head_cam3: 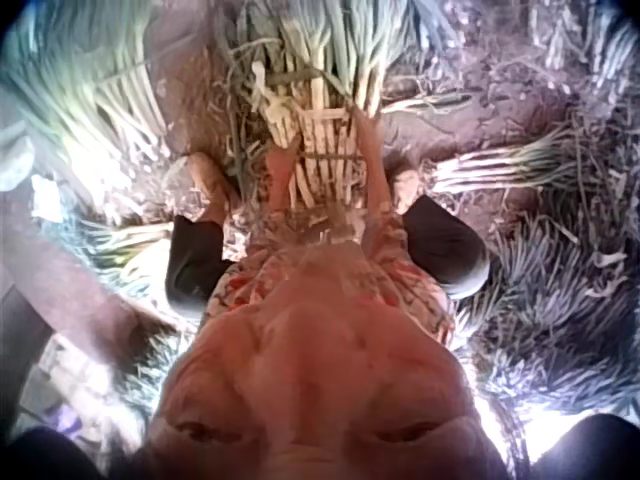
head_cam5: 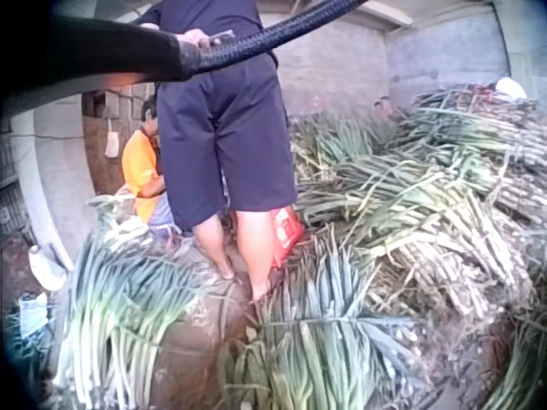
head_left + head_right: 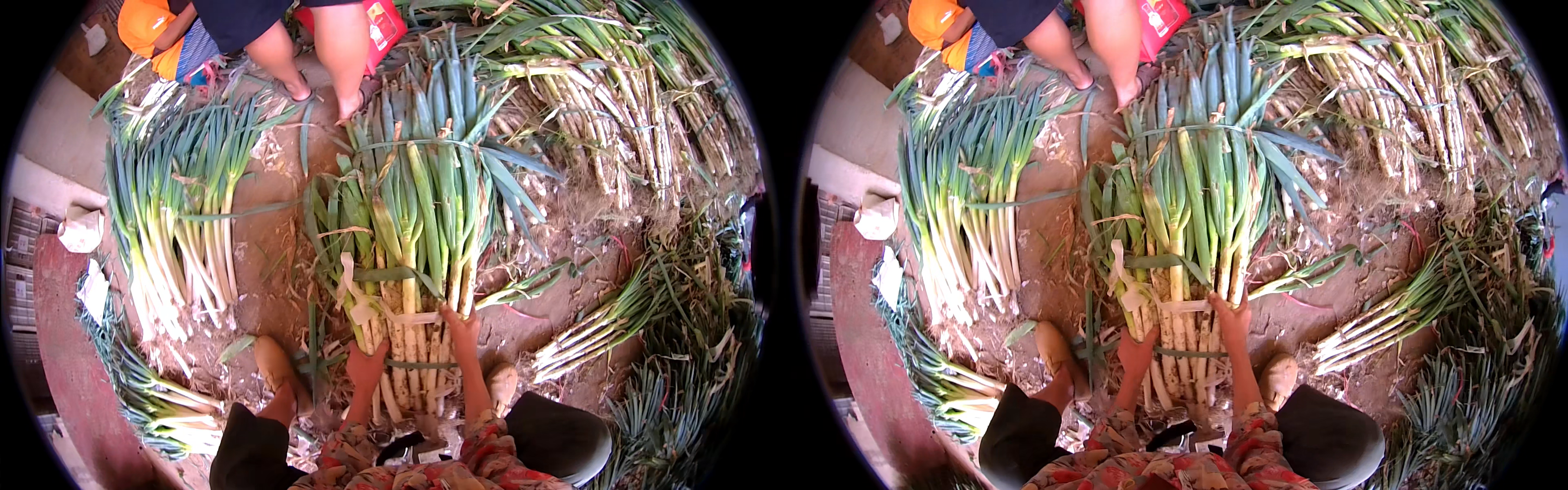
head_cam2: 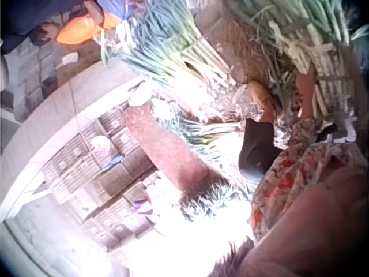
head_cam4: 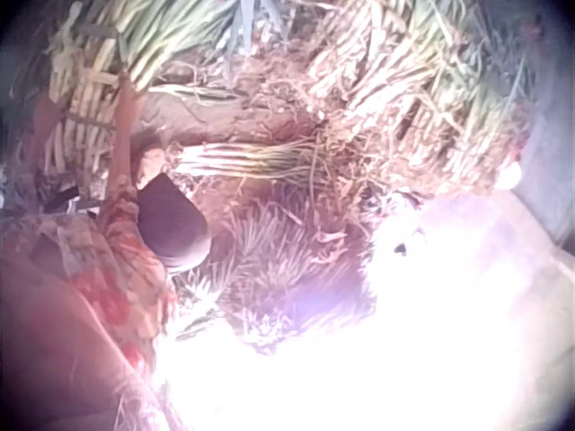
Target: The person sorts and cleans leeks by hand, removing outer layers and dead leaves, and then bundles them together using ties.
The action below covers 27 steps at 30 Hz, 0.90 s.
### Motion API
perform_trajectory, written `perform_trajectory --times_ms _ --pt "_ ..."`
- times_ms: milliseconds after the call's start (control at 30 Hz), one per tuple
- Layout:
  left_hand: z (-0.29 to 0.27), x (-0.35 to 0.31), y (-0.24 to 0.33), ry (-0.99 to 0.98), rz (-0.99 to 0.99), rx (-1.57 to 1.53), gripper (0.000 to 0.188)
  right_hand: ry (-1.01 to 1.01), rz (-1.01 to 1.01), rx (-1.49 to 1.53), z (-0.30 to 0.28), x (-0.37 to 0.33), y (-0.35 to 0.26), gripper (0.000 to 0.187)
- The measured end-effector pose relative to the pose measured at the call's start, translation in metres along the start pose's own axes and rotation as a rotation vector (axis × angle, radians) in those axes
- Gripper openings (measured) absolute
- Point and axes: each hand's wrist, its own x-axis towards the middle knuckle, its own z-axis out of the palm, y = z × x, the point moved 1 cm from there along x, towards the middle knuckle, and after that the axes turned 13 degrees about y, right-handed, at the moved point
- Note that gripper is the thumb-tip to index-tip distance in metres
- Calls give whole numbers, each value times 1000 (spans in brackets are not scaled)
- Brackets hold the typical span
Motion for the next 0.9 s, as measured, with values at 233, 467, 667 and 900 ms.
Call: perform_trajectory --times_ms 233,467,667,900 --pt "39 26 67 -33 57 -15 72 96 -162 -505 25 84 -24 69" --pt "32 65 25 -220 154 232 90 12 -367 -437 5 119 26 79" --pt "-24 18 4 36 87 16 42 152 -151 -687 -85 37 15 40" --pt "-35 -25 -24 6 510 2 37 147 -558 -959 -84 -66 33 49"
